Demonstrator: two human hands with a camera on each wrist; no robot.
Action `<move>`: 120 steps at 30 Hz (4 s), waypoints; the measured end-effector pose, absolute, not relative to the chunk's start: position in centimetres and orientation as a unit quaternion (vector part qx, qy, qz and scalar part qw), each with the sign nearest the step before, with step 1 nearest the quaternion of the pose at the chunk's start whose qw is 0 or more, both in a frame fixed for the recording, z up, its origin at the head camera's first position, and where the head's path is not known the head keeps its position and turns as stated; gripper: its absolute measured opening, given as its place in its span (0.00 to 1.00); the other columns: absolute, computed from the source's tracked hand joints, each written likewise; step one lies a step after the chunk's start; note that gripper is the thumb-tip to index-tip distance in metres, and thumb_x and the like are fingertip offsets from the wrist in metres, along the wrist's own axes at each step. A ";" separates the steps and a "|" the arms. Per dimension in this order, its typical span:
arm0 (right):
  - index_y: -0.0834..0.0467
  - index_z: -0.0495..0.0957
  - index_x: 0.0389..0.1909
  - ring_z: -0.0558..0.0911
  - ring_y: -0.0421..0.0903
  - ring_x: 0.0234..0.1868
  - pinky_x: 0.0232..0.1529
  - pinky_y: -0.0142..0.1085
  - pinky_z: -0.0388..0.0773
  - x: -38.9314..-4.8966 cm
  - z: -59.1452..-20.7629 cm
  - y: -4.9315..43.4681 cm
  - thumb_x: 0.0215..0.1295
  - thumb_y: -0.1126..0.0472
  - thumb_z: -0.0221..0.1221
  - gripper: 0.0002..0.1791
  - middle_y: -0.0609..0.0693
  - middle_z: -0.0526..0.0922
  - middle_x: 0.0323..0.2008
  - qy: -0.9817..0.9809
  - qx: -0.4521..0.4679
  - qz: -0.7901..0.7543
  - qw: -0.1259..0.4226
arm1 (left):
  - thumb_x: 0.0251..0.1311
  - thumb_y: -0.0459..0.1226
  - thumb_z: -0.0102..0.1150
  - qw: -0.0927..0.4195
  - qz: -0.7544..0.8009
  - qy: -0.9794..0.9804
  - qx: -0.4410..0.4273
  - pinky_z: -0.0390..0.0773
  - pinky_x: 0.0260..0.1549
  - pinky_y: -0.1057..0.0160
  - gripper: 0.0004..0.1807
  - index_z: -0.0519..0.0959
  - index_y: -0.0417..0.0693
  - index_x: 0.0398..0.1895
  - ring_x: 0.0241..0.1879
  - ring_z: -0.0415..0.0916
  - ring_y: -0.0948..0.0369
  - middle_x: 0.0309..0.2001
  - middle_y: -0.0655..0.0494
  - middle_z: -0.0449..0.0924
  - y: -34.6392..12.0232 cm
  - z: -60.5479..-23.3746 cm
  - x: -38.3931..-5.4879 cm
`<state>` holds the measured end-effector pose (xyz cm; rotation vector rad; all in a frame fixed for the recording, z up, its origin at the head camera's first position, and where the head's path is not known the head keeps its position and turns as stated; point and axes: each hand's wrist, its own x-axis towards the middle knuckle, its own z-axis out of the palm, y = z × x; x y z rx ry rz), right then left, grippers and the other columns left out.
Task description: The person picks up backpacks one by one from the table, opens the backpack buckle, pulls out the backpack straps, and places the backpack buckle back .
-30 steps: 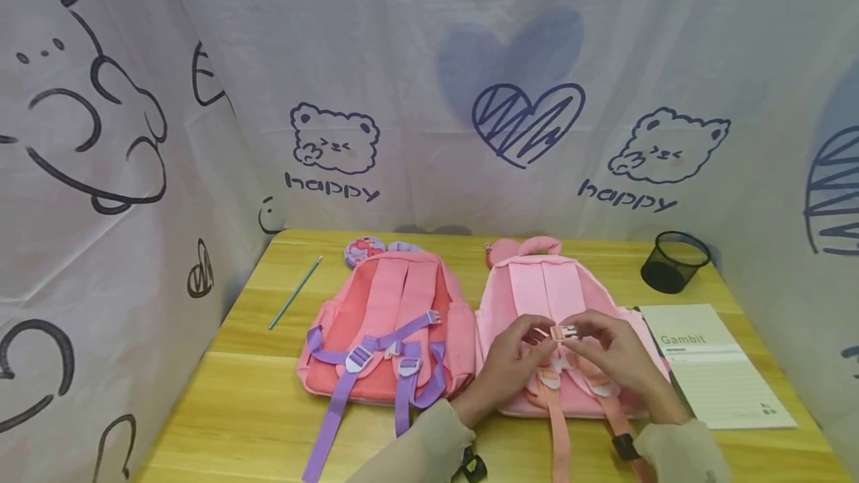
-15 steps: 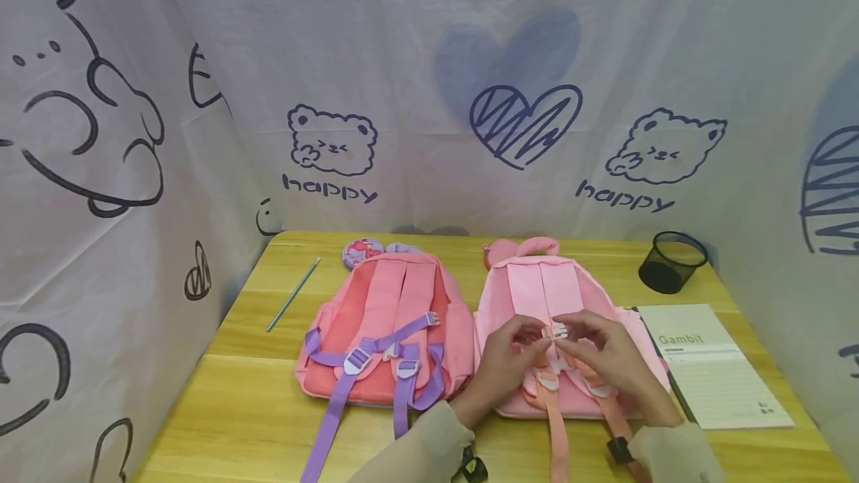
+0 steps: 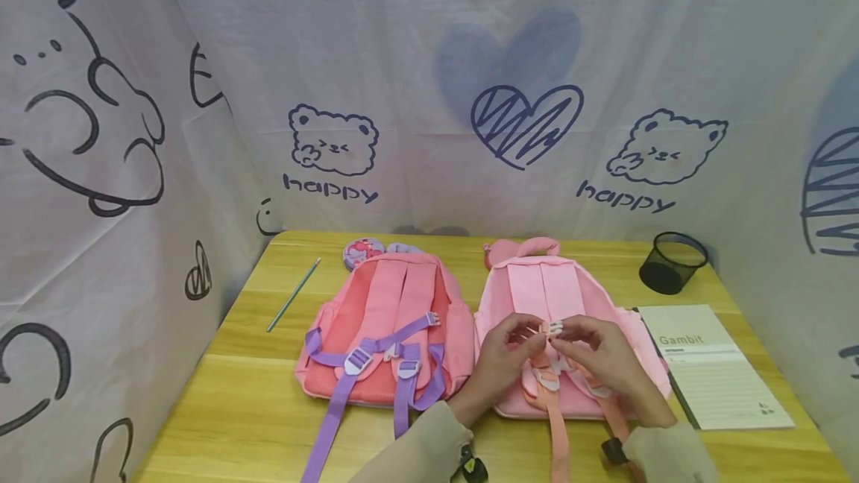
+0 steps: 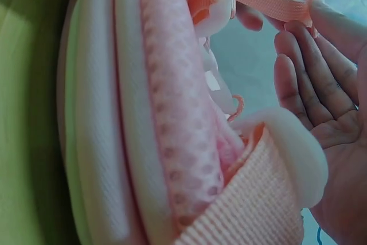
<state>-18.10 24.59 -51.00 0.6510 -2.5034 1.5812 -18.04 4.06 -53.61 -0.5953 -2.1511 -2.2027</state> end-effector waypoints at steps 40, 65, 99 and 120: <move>0.57 0.86 0.50 0.82 0.34 0.39 0.44 0.31 0.79 -17.7 -49.5 24.7 0.65 0.64 0.69 0.13 0.44 0.88 0.38 -0.853 0.184 0.485 0.055 | 0.69 0.40 0.66 0.008 -0.674 -0.711 -0.201 0.78 0.43 0.70 0.11 0.82 0.46 0.50 0.41 0.76 0.71 0.44 0.46 0.85 4.1 -53.8 -17.9; 0.47 0.86 0.46 0.81 0.39 0.40 0.46 0.32 0.79 -18.1 -49.3 25.6 0.63 0.62 0.72 0.12 0.41 0.86 0.39 -0.861 0.257 0.436 0.050 | 0.69 0.42 0.66 0.015 -0.635 -0.736 -0.234 0.77 0.49 0.60 0.12 0.81 0.52 0.52 0.46 0.77 0.68 0.45 0.53 0.85 3.7 -53.8 -17.9; 0.54 0.83 0.46 0.81 0.35 0.42 0.47 0.28 0.77 -17.9 -50.9 26.4 0.66 0.72 0.64 0.12 0.43 0.86 0.41 -0.827 0.256 0.495 0.073 | 0.72 0.34 0.55 -0.040 -0.642 -0.730 -0.232 0.69 0.34 0.74 0.04 0.78 0.43 0.38 0.31 0.68 0.72 0.31 0.55 0.74 4.0 -53.5 -18.0; 0.58 0.83 0.51 0.81 0.32 0.45 0.49 0.22 0.76 -18.4 -49.5 28.8 0.69 0.68 0.65 0.11 0.41 0.85 0.45 -0.853 0.202 0.477 0.072 | 0.72 0.37 0.60 -0.027 -0.607 -0.759 -0.235 0.74 0.41 0.73 0.06 0.81 0.51 0.48 0.38 0.74 0.73 0.41 0.52 0.85 4.0 -53.8 -17.9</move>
